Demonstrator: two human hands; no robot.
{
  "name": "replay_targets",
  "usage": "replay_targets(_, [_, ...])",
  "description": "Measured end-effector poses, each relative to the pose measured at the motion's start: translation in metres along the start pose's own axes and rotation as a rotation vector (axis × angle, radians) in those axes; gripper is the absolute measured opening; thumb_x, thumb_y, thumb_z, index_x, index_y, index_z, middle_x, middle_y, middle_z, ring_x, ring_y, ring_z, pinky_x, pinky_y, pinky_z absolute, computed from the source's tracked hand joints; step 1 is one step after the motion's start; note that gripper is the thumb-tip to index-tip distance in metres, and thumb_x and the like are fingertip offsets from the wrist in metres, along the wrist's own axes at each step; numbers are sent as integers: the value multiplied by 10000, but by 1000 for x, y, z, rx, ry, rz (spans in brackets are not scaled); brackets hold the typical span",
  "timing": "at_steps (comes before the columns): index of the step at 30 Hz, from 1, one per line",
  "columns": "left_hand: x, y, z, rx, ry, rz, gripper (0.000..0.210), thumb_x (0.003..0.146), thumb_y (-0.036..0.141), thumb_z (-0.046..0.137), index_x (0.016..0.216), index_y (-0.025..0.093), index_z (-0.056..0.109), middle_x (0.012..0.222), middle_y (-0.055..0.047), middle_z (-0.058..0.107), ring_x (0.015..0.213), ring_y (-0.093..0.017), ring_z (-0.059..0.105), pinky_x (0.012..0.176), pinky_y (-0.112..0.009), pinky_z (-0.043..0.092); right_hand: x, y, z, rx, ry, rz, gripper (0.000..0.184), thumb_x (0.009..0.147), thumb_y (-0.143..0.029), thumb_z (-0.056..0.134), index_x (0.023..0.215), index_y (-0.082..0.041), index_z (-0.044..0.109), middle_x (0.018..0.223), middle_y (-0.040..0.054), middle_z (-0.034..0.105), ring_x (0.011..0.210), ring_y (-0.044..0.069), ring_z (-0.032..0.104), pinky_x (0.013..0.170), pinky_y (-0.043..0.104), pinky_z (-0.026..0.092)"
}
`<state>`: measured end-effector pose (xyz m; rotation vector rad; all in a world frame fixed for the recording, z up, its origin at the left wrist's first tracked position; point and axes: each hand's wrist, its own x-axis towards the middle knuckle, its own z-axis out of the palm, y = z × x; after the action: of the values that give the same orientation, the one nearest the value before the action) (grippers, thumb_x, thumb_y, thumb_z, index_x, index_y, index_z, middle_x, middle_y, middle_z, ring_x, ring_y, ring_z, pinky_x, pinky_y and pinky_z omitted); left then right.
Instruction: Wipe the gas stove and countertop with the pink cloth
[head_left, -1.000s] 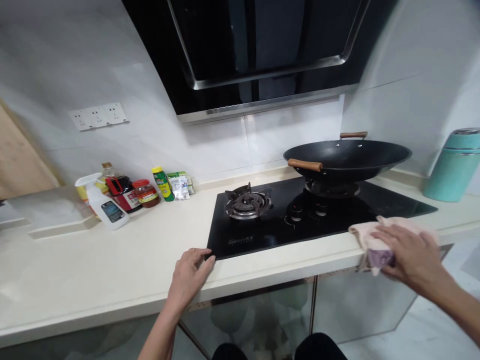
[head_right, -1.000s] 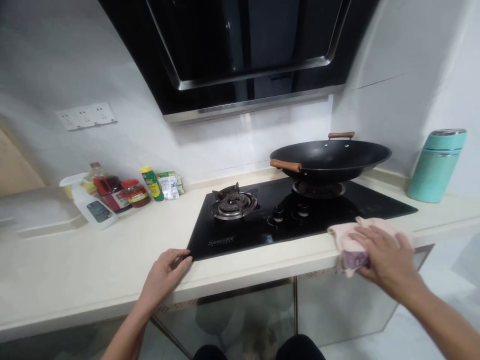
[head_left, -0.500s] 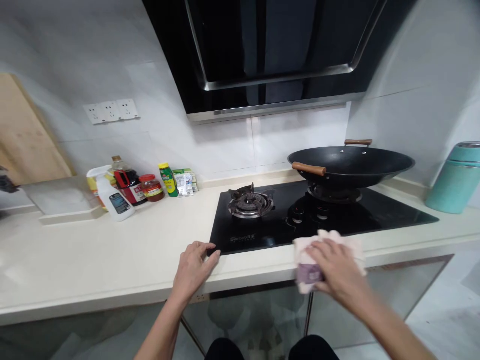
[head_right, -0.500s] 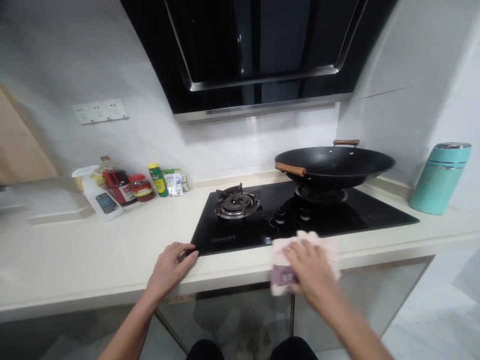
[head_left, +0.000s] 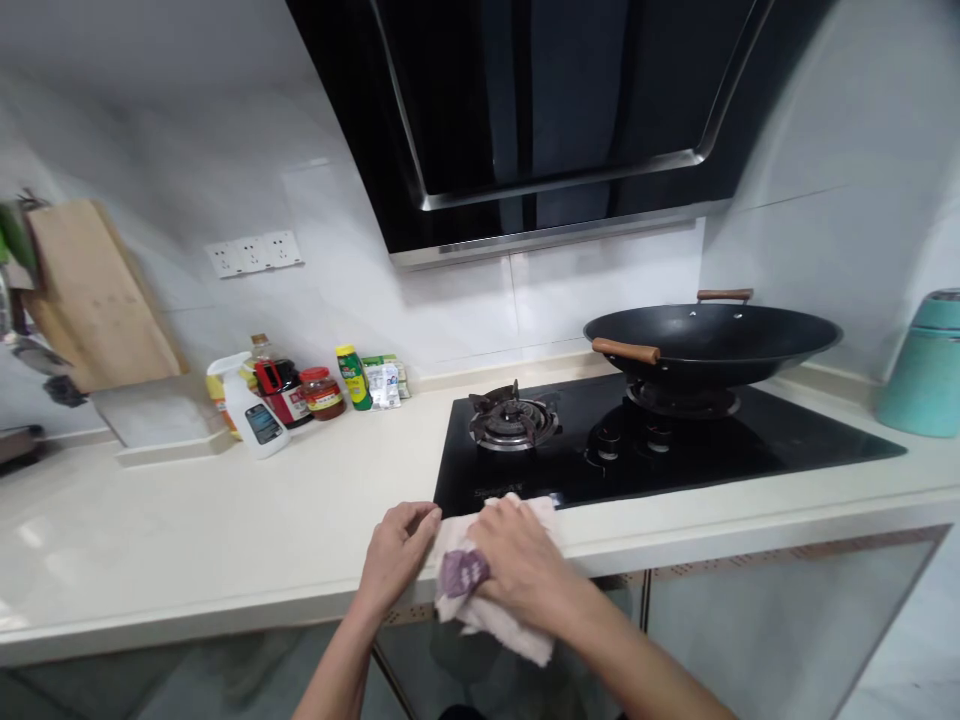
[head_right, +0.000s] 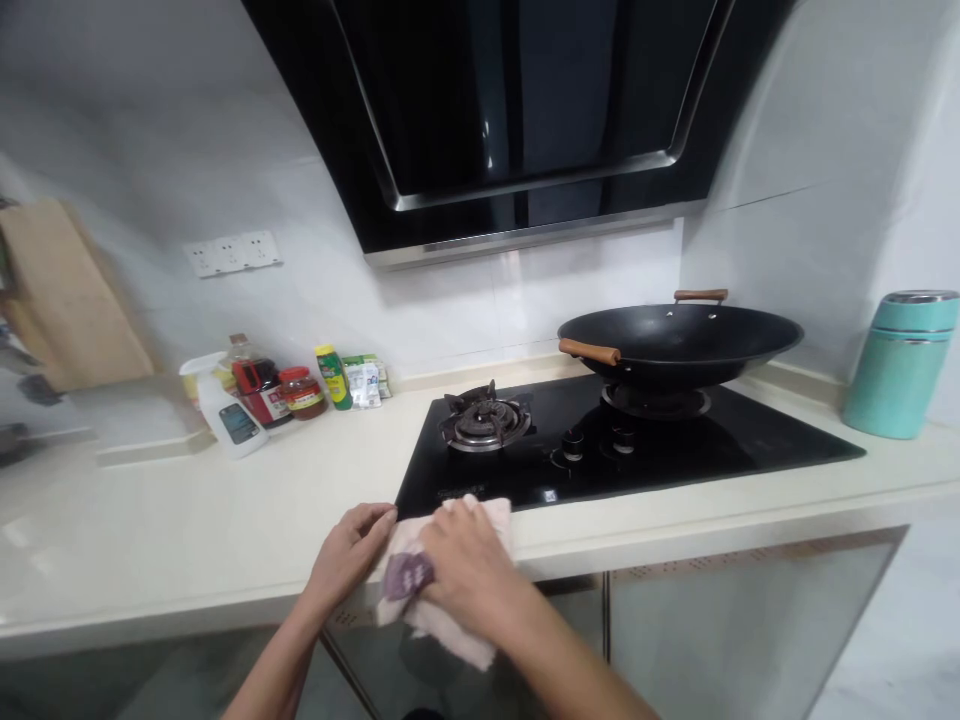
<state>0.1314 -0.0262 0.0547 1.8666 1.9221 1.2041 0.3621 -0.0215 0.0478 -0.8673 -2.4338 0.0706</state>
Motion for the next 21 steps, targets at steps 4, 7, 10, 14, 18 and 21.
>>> replay_targets(4, [-1, 5, 1, 46, 11, 35, 396, 864, 558, 576, 974, 240, 785, 1051, -74, 788, 1023, -283, 701, 950, -426, 538, -28, 62, -44, 85, -11, 295, 87, 966, -312, 560, 984, -231, 587, 1033, 30, 608, 947, 215, 506, 816, 343, 383])
replay_targets(7, [-1, 5, 1, 53, 13, 52, 376, 866, 552, 590, 974, 250, 787, 1040, -69, 791, 1016, -280, 703, 946, -418, 543, -42, 115, -68, -62, -8, 459, 121, 942, -282, 515, 983, -208, 602, 1002, 63, 605, 935, 231, 516, 821, 348, 369])
replay_targets(10, [-2, 3, 2, 54, 20, 65, 368, 862, 539, 590, 969, 247, 788, 1034, -69, 790, 1010, -275, 705, 939, -413, 548, -56, 160, -83, -271, 4, 610, 221, 955, -318, 469, 1034, -175, 617, 1018, 111, 613, 946, 262, 538, 829, 365, 376])
replay_targets(14, [-1, -2, 4, 57, 44, 90, 359, 860, 525, 587, 963, 245, 788, 1018, -67, 790, 994, -270, 711, 928, -414, 555, -78, 203, -94, -472, 55, 767, 365, 963, -440, 451, 1120, -163, 630, 1073, 158, 607, 979, 317, 559, 825, 404, 406])
replay_targets(18, [-1, -3, 5, 66, 44, 114, 343, 870, 511, 590, 964, 249, 789, 1005, -64, 786, 989, -262, 712, 930, -407, 554, -105, 237, -107, -594, 170, 908, 538, 936, -580, 475, 1259, -170, 605, 1182, 207, 576, 1077, 398, 547, 855, 489, 420])
replay_targets(21, [-1, -3, 6, 75, 46, 112, 342, 871, 508, 588, 967, 248, 788, 1011, -67, 784, 1005, -269, 705, 937, -417, 546, -123, 261, -123, -625, 259, 976, 702, 935, -687, 431, 1273, -95, 601, 1202, 291, 556, 1105, 450, 535, 849, 535, 395])
